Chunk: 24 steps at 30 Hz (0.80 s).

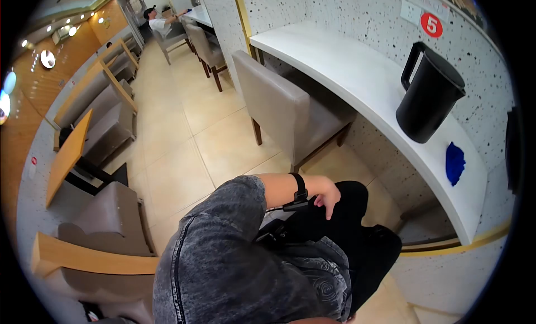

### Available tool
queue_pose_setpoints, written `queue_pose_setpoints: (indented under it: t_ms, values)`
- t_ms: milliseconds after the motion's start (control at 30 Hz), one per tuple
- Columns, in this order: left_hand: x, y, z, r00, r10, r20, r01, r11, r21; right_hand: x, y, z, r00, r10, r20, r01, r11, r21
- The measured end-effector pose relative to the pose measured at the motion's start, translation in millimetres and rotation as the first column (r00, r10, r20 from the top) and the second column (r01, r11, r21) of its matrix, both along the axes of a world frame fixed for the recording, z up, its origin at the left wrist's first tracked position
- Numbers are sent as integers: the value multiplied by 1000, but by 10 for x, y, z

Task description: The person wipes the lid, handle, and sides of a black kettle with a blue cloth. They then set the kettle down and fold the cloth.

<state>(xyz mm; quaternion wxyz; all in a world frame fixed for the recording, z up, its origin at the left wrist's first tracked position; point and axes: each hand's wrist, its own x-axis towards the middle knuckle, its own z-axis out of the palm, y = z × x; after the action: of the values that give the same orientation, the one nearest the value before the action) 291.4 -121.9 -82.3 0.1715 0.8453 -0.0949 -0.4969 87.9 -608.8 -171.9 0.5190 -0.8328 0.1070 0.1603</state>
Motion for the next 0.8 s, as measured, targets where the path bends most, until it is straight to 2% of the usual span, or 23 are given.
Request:
queue_pose_setpoints:
  t_ms: [33, 100, 367, 567, 800]
  values:
    - [7, -4, -12, 1000, 1, -24, -1, 1000, 4, -21, -17, -18, 1000, 2, -4, -2, 1000, -1]
    - [26, -39, -11, 991, 132, -20, -132, 991, -2, -79, -74, -51, 1000, 9, -11, -9, 1000, 5]
    - [179, -333, 40, 998, 69, 11, -70, 996, 54, -94, -17, -56, 1000, 14, -16, -14, 1000, 15]
    - [348, -319, 56, 996, 37, -82, -27, 992, 127, -103, 44, -64, 1000, 13, -25, -13, 1000, 8]
    - [299, -242, 38, 989, 109, -95, -95, 985, 144, -212, 41, -123, 999, 40, -30, -40, 999, -9]
